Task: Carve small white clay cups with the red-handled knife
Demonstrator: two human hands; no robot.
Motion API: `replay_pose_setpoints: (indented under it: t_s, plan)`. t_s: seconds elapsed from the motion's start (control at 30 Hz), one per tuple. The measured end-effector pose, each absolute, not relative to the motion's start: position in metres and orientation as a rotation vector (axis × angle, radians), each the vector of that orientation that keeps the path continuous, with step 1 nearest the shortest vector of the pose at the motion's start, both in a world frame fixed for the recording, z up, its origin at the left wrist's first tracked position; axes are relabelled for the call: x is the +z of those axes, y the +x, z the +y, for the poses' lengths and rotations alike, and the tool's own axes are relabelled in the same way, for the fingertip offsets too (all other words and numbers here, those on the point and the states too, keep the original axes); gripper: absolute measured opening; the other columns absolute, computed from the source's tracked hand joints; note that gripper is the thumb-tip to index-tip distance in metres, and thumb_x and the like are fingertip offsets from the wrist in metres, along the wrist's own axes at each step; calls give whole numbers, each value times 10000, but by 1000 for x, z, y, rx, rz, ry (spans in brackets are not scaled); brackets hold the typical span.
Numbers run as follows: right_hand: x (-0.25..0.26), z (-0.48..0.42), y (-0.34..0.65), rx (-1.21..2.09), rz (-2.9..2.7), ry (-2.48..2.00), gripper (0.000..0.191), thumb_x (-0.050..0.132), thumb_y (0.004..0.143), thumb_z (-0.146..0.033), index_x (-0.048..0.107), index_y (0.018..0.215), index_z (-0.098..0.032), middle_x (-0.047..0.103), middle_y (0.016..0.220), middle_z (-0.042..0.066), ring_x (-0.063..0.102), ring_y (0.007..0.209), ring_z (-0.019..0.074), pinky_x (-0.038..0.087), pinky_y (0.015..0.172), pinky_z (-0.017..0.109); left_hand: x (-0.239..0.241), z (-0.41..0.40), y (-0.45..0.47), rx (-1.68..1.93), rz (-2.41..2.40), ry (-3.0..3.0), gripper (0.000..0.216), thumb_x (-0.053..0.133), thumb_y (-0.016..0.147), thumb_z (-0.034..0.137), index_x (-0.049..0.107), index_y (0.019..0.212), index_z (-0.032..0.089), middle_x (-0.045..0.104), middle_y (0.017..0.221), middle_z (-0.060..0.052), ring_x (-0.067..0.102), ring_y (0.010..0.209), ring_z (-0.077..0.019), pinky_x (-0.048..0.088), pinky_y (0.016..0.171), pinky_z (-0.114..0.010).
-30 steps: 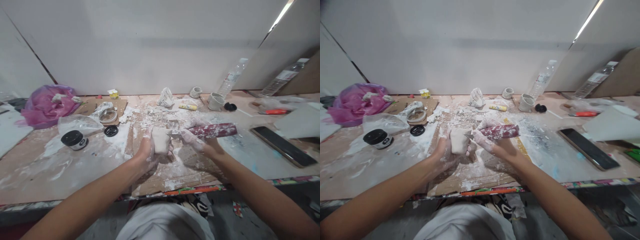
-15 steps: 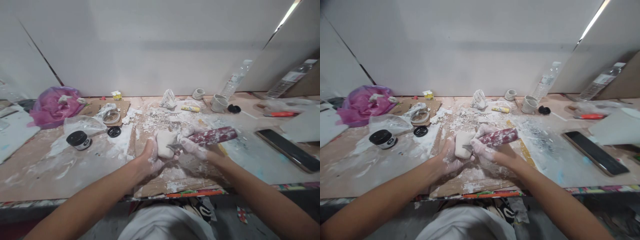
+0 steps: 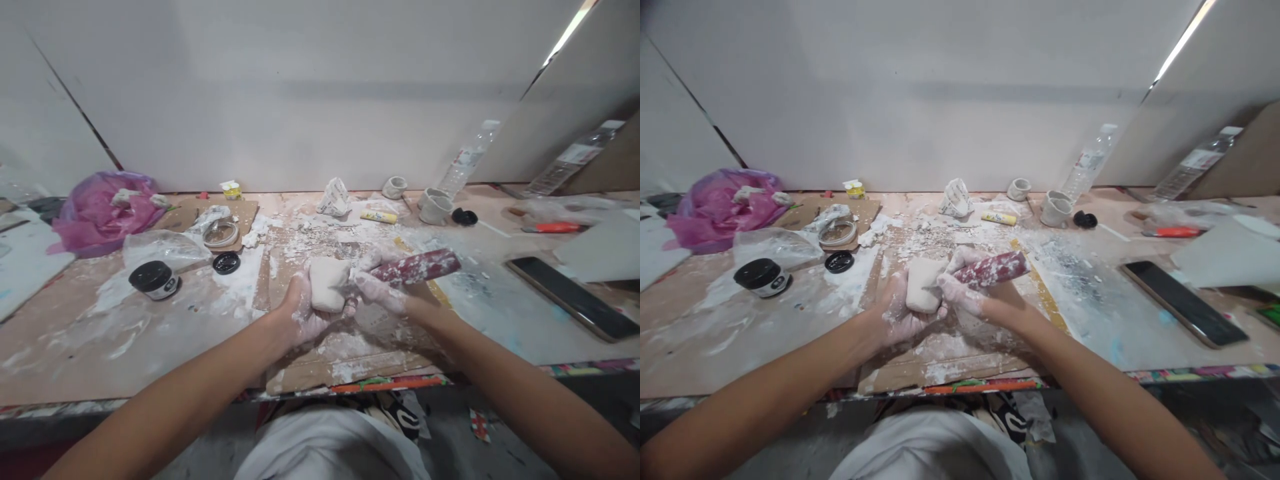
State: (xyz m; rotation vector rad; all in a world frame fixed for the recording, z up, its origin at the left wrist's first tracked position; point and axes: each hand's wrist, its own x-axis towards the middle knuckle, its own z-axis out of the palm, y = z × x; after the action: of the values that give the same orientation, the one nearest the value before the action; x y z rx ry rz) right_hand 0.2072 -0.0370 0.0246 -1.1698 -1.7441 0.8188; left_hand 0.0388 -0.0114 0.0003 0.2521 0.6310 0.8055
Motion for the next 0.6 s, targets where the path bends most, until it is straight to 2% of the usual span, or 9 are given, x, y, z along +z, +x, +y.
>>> replay_pose_setpoints:
  t_s: [0.17, 0.33, 0.43, 0.53, 0.6]
  plan:
    - [27, -29, 209, 656, -1585, -1152, 409, 758, 753, -581, 523, 710, -249, 570, 645, -15, 546, 595, 159, 525, 600, 311, -3, -13, 39, 799, 686, 227, 497, 231, 1000, 320, 632, 1066, 33, 639, 637, -138, 634, 506, -226, 544, 459, -305]
    - [32, -38, 204, 1012, -1809, -1086, 384, 757, 754, -561, 550, 758, -238, 576, 611, -12, 521, 494, 138, 449, 450, 260, -2, -14, 41, 933, 692, 255, 451, 278, 969, 201, 620, 1229, 68, 686, 709, -115, 656, 535, -213, 553, 453, -288]
    - [30, -35, 206, 872, -1784, -1099, 341, 746, 775, -514, 551, 757, -235, 568, 619, -18, 521, 519, 131, 464, 493, 263, 0, -15, 38, 893, 695, 272, 447, 293, 984, 252, 640, 1182, 52, 672, 669, -120, 635, 494, -217, 536, 413, -295]
    - [27, -28, 209, 659, -1660, -1137, 380, 720, 783, -548, 515, 706, -239, 545, 605, -21, 510, 543, 136, 467, 525, 278, 1, -15, 37, 835, 703, 256, 477, 270, 995, 285, 639, 1111, 8, 641, 620, -137, 622, 468, -219, 537, 419, -298]
    - [24, -27, 210, 695, -1651, -1127, 388, 700, 796, -579, 529, 714, -241, 563, 613, -16, 520, 546, 142, 473, 520, 282, 0, -15, 37, 853, 695, 248, 450, 291, 985, 266, 641, 1114, 14, 645, 635, -136, 626, 482, -216, 543, 431, -297]
